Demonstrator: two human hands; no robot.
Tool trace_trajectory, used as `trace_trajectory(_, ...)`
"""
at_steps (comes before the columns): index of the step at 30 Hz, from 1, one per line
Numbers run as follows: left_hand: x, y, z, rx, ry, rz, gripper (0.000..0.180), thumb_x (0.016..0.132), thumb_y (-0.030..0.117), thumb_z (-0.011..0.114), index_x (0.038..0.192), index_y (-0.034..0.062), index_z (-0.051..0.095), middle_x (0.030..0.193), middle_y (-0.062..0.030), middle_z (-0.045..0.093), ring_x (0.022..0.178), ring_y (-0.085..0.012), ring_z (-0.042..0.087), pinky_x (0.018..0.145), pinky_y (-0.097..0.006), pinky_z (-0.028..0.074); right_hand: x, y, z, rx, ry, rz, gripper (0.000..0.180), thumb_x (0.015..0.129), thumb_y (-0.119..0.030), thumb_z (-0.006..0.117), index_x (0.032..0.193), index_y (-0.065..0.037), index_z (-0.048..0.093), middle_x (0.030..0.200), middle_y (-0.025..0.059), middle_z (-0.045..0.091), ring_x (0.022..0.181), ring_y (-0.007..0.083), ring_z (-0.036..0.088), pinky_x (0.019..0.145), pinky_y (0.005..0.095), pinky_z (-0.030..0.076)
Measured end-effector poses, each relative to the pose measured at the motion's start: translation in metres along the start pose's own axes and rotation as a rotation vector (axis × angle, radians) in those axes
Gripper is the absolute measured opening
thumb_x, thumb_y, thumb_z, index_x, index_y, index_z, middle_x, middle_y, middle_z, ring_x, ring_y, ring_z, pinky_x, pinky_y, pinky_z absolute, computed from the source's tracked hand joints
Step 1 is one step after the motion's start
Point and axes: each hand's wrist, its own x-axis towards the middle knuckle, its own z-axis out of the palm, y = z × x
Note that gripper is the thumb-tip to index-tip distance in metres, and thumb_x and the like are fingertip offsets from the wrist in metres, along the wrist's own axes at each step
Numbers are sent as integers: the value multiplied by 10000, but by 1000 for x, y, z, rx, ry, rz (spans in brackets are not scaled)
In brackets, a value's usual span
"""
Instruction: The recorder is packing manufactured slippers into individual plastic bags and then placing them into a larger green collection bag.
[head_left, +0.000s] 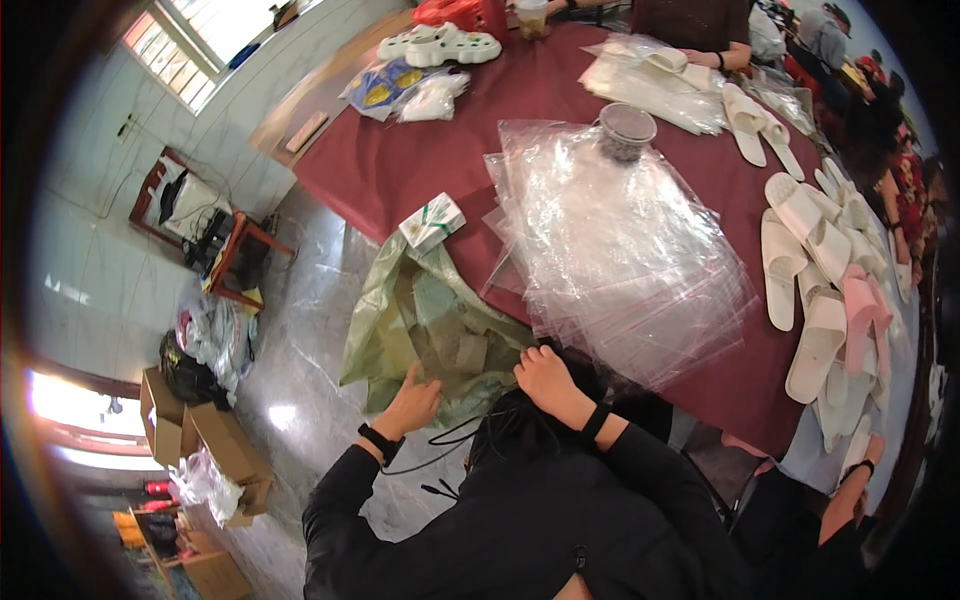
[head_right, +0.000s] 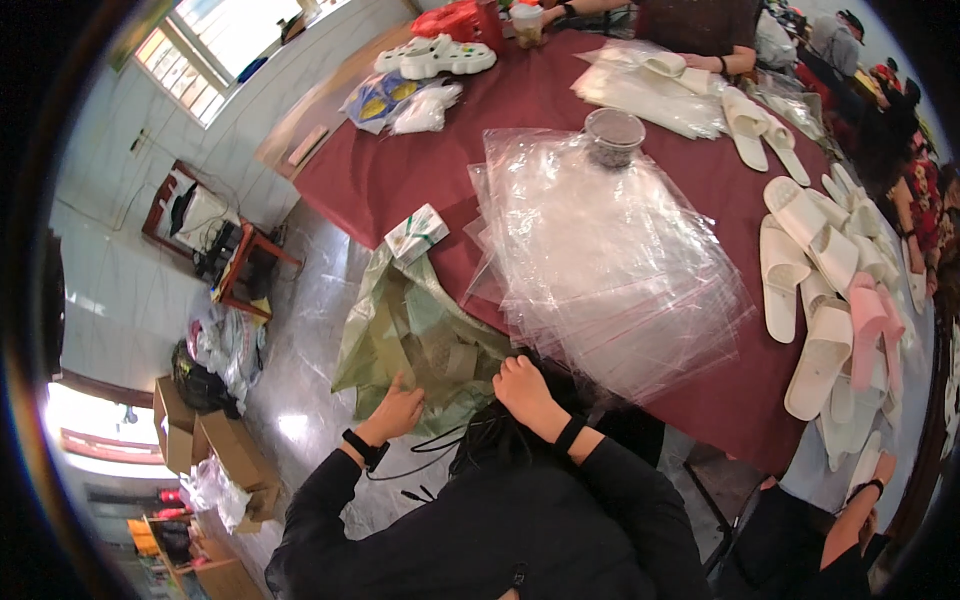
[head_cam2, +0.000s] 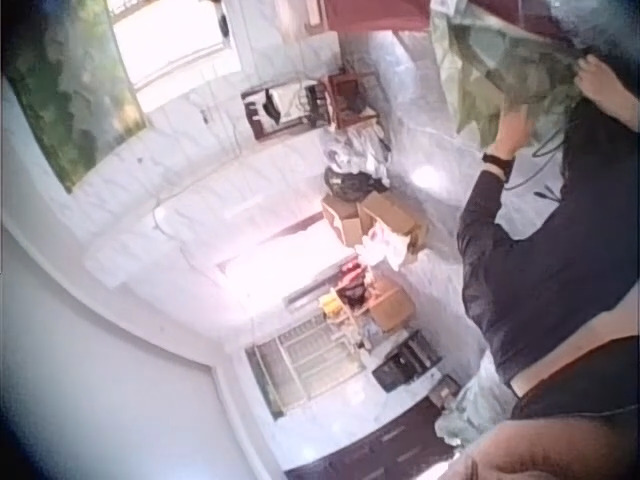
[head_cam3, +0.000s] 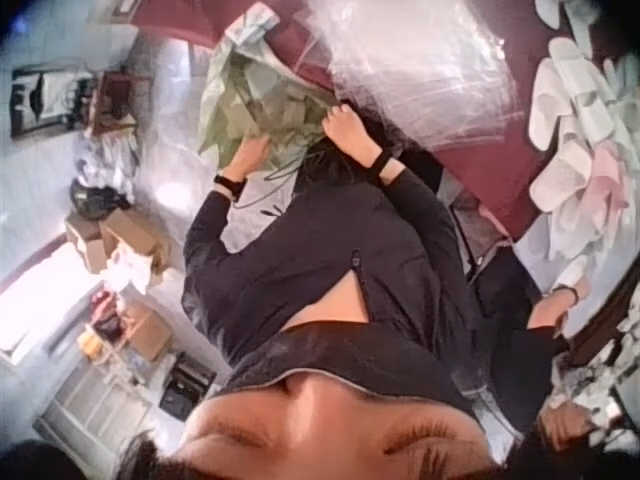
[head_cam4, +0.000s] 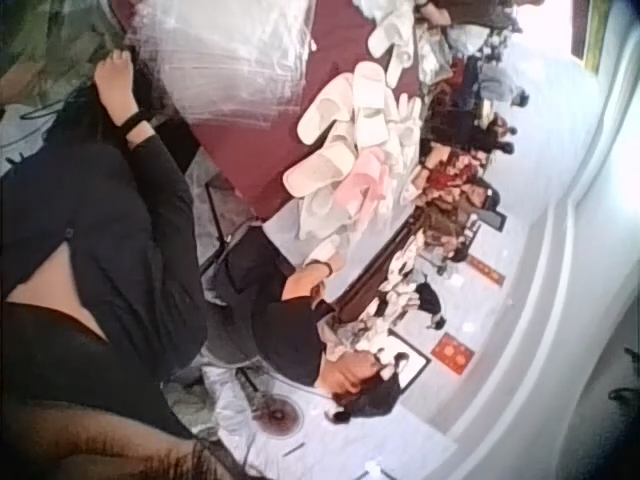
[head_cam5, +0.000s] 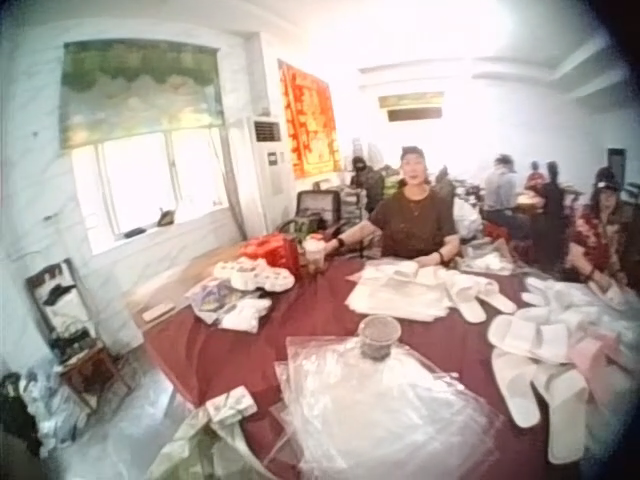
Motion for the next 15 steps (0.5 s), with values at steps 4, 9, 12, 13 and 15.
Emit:
trace_trajectory(4,-12,10,13,-128,-407,-109,280,855,132,446,1087,-20,482,868,-239,626,839,-442,591,724,-483,468,-1,-3,-3,-63,36,-5,141,736,-160,545,807,-49,597,999,134,619,909,210,536,794,317,384)
trace_trajectory(9,-18,47,-17,-295,-727,78,375,848,142,467,1204,24,471,921,-222,638,799,-358,629,719,-430,479,-1,-4,-11,-99,25,64,167,741,-164,548,826,-32,605,1023,170,618,948,226,526,802,313,378)
trace_trajectory(12,-13,67,-50,-466,-928,-239,410,857,150,491,1250,39,458,913,-163,644,783,-292,617,712,-382,478,-4,-4,-17,-112,19,98,169,748,-165,541,842,-38,600,1052,166,608,953,229,525,814,319,382)
trace_trajectory(13,-10,64,-51,-515,-957,-188,416,861,155,506,1259,47,453,915,-141,646,785,-274,618,707,-372,476,-5,-4,-20,-59,18,83,187,725,-157,564,876,-49,588,1127,165,578,963,231,519,810,324,383)
trace_trajectory(15,-4,52,-53,-533,-760,79,366,838,132,518,1197,63,496,833,-113,631,757,-251,629,687,-394,475,-8,-2,-36,76,19,65,321,673,-132,630,983,-85,566,1243,150,516,985,237,510,806,330,385)
